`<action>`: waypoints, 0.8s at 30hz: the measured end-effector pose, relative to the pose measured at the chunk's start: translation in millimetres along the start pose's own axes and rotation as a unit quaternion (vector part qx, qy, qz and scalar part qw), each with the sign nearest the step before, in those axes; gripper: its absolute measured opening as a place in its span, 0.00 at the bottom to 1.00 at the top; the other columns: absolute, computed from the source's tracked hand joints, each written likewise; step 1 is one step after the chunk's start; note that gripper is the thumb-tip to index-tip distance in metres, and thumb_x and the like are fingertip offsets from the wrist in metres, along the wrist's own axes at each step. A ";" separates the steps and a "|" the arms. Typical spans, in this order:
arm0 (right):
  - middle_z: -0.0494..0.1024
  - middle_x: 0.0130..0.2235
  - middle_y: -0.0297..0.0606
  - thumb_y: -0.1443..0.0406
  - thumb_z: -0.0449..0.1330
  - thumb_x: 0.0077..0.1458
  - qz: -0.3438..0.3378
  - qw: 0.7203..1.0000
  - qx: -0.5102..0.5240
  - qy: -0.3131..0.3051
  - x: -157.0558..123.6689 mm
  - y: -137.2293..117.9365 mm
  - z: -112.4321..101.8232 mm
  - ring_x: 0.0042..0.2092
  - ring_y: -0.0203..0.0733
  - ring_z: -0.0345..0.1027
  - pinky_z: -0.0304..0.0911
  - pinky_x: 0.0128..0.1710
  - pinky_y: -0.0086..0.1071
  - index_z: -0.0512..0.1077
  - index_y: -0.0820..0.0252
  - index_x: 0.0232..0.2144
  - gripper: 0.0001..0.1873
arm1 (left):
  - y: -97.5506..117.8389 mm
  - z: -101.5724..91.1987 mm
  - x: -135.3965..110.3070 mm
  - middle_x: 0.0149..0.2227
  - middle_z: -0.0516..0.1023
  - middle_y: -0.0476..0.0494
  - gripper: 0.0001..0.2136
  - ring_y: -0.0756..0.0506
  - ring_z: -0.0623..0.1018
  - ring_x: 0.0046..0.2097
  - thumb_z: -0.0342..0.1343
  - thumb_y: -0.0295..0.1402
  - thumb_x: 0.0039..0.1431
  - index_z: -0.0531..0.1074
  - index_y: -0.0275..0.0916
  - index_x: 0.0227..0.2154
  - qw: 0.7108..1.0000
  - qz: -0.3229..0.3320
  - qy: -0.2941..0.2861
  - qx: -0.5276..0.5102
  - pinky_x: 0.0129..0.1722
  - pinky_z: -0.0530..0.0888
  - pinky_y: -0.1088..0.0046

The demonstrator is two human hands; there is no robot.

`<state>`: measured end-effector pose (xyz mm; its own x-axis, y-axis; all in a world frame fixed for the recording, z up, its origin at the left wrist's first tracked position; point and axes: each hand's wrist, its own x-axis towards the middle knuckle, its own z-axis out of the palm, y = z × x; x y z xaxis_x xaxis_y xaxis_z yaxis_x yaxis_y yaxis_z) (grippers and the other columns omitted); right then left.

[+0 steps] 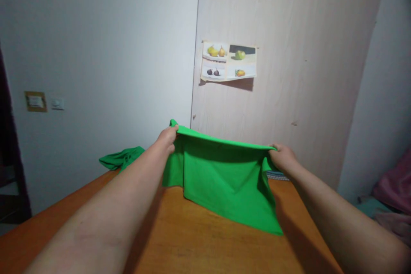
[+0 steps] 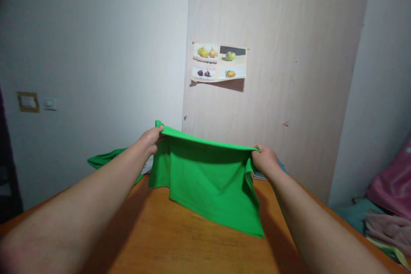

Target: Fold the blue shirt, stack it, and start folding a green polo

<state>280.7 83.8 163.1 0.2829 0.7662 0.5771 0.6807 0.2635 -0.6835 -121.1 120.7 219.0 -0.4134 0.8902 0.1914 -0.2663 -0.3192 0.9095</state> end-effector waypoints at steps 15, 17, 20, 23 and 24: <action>0.79 0.50 0.42 0.63 0.53 0.54 -0.217 0.951 -0.213 -0.052 -162.4 96.2 -28.4 0.51 0.55 0.72 0.67 0.49 0.46 0.73 0.50 0.52 0.23 | -90.2 -135.6 -175.9 0.41 0.83 0.41 0.19 0.37 0.80 0.46 0.62 0.49 0.50 0.79 0.39 0.38 0.986 -0.014 -0.087 0.144 0.47 0.74 0.63; 0.80 0.48 0.42 0.63 0.54 0.55 -0.225 0.946 -0.207 -0.111 -192.3 116.0 -30.0 0.48 0.56 0.73 0.68 0.48 0.49 0.74 0.47 0.51 0.22 | -107.4 -156.9 -198.5 0.40 0.84 0.41 0.18 0.37 0.80 0.47 0.61 0.50 0.51 0.79 0.40 0.37 0.976 -0.044 -0.116 0.177 0.49 0.74 0.62; 0.80 0.48 0.42 0.63 0.55 0.56 -0.221 0.941 -0.209 -0.146 -215.3 130.4 -35.0 0.48 0.55 0.74 0.68 0.50 0.50 0.74 0.47 0.52 0.22 | -120.6 -175.0 -212.4 0.40 0.83 0.43 0.19 0.38 0.81 0.44 0.61 0.51 0.51 0.75 0.42 0.38 0.970 -0.025 -0.094 0.224 0.45 0.76 0.63; 0.79 0.50 0.42 0.64 0.55 0.55 -0.219 0.937 -0.232 -0.142 -219.8 132.0 -42.0 0.51 0.55 0.73 0.66 0.52 0.51 0.73 0.50 0.53 0.23 | -124.2 -182.1 -212.9 0.40 0.82 0.44 0.26 0.39 0.82 0.41 0.63 0.50 0.51 0.67 0.42 0.49 0.967 -0.003 -0.032 0.254 0.40 0.77 0.65; 0.79 0.51 0.43 0.64 0.56 0.54 -0.219 0.935 -0.240 -0.140 -219.7 131.4 -44.7 0.51 0.55 0.73 0.66 0.52 0.51 0.73 0.50 0.53 0.23 | -124.2 -183.5 -212.3 0.41 0.82 0.43 0.29 0.39 0.82 0.41 0.63 0.49 0.50 0.65 0.42 0.52 0.964 0.001 -0.027 0.263 0.39 0.77 0.65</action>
<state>338.2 -76.2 -33.6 -0.2375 0.7876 0.5686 0.9337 0.3465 -0.0900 -160.0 -88.2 -2.3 -0.3638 0.9099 0.1996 0.2191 -0.1247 0.9677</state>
